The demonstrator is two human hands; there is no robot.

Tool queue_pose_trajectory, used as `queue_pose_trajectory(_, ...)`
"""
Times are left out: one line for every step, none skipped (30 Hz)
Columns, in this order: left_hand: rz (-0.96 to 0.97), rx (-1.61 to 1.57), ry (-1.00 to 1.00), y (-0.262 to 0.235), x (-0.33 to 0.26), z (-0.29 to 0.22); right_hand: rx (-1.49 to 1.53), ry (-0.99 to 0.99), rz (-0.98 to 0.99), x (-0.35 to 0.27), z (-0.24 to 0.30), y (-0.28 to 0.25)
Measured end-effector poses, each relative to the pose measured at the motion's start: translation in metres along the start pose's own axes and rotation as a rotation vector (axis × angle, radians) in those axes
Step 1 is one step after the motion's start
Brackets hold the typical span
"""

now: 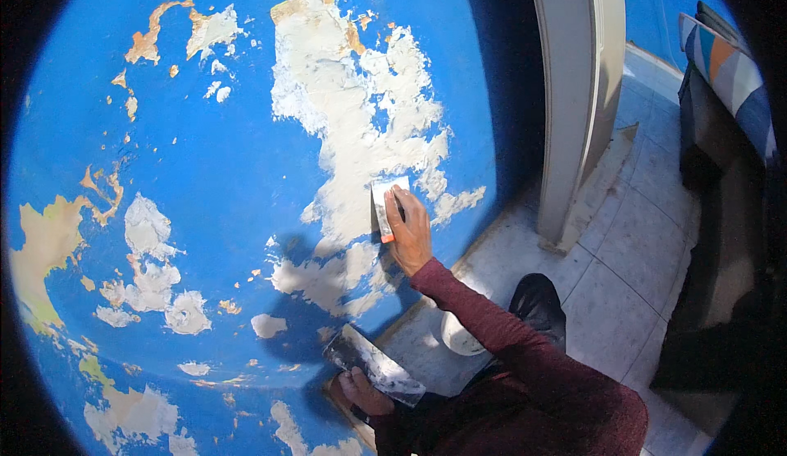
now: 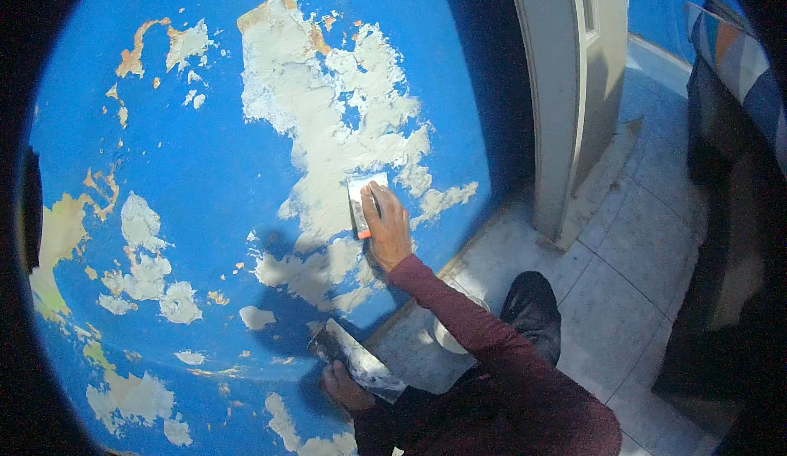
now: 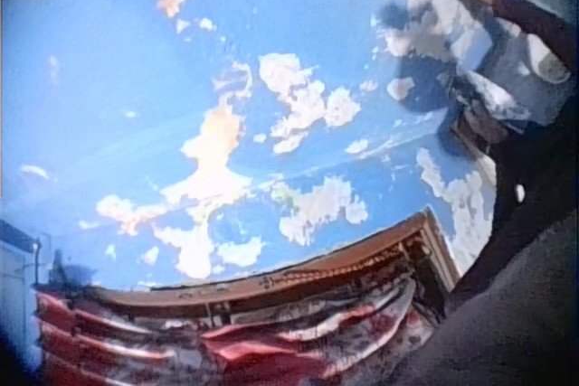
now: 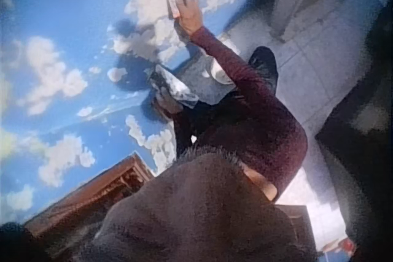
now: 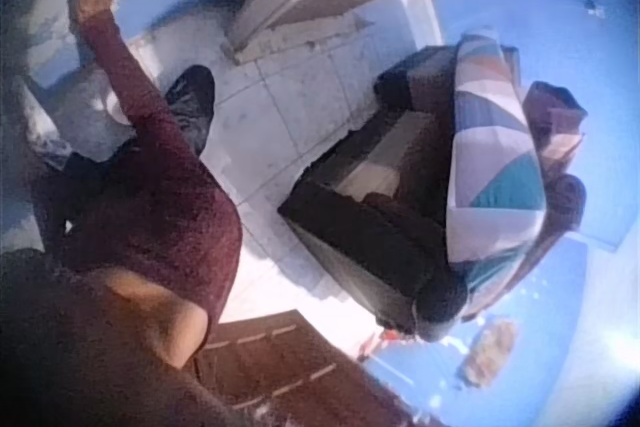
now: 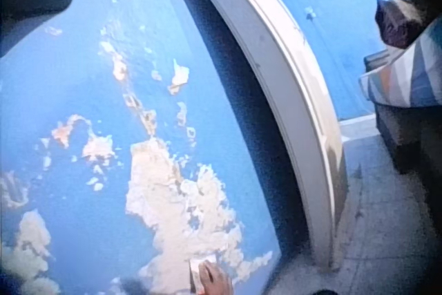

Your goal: The person applies white plaster to a blue wall using a putty knife and a hawk. They repeatedly scoop plaster from the hawk and spread it onto the wall, covering patches of peeling paint.

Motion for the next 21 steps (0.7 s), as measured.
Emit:
queue_pose_trajectory(0.024, -0.023, -0.018, -0.001, 0.001, 0.001, 0.002, -0.015, 0.039, -0.008, -0.003, 0.000)
queue_pose_trajectory(0.053, -0.036, -0.077, 0.000, 0.002, 0.003, 0.005, -0.029, 0.079, -0.016, -0.007, 0.000)
queue_pose_trajectory(0.057, -0.106, -0.152, -0.001, 0.004, 0.001, 0.003, -0.046, 0.114, -0.017, -0.010, -0.004)
queue_pose_trajectory(0.057, -0.172, -0.227, -0.004, 0.005, 0.001, 0.031, -0.054, 0.067, -0.016, -0.014, -0.013)
queue_pose_trajectory(0.032, -0.289, -0.322, -0.007, 0.005, 0.003, 0.004, -0.063, 0.019, -0.012, -0.020, -0.018)
queue_pose_trajectory(0.010, -0.408, -0.415, -0.008, 0.003, 0.005, -0.026, -0.070, -0.029, 0.001, -0.021, -0.029)
queue_pose_trajectory(-0.009, -0.502, -0.455, -0.009, 0.001, 0.003, -0.059, -0.075, -0.076, 0.012, -0.023, -0.038)
queue_pose_trajectory(-0.029, -0.596, -0.494, -0.009, -0.001, 0.002, -0.061, -0.087, -0.085, 0.025, -0.026, -0.039)
queue_pose_trajectory(-0.045, -0.695, -0.532, -0.006, -0.003, 0.001, -0.069, -0.099, -0.096, 0.039, -0.030, -0.042)
queue_pose_trajectory(-0.062, -0.372, -0.210, -0.018, 0.001, -0.004, -0.073, -0.114, -0.106, 0.050, -0.031, -0.043)
queue_pose_trajectory(-0.077, -0.046, 0.109, -0.020, -0.007, -0.001, -0.081, -0.094, -0.114, 0.056, -0.032, -0.043)
queue_pose_trajectory(-0.068, 0.002, 0.175, -0.017, -0.008, -0.005, -0.091, -0.076, -0.124, 0.063, -0.031, -0.042)
queue_pose_trajectory(-0.061, 0.056, 0.239, -0.021, -0.003, -0.020, -0.093, -0.057, -0.132, 0.066, -0.029, -0.038)
queue_pose_trajectory(-0.032, -0.168, 0.050, -0.021, -0.002, -0.019, -0.094, -0.029, -0.143, 0.068, -0.024, -0.033)
queue_pose_trajectory(-0.006, -0.339, -0.114, -0.021, 0.000, -0.015, -0.095, -0.019, -0.156, 0.067, -0.018, -0.025)
queue_pose_trajectory(-0.007, -0.513, -0.282, -0.018, 0.000, -0.012, -0.102, -0.009, -0.170, 0.062, -0.015, -0.017)
queue_pose_trajectory(-0.012, -0.638, -0.425, -0.014, -0.003, -0.004, -0.109, 0.002, -0.185, 0.056, -0.013, -0.011)
queue_pose_trajectory(-0.020, -0.762, -0.572, -0.008, -0.009, 0.004, -0.105, -0.004, -0.185, 0.050, -0.012, -0.005)
queue_pose_trajectory(0.006, -0.660, -0.523, -0.008, -0.008, 0.003, -0.109, -0.005, -0.159, 0.043, -0.014, -0.001)
queue_pose_trajectory(0.032, -0.560, -0.472, -0.008, -0.006, 0.006, -0.115, -0.006, -0.134, 0.037, -0.017, 0.002)
queue_pose_trajectory(0.035, -0.425, -0.356, -0.010, -0.006, 0.011, -0.119, -0.007, -0.106, 0.029, -0.017, 0.006)
Point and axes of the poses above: each hand's wrist, its own x-axis towards the middle knuckle, its own y-axis out of the palm, z = x × y, the point moved 8 cm from there along x, towards the middle knuckle
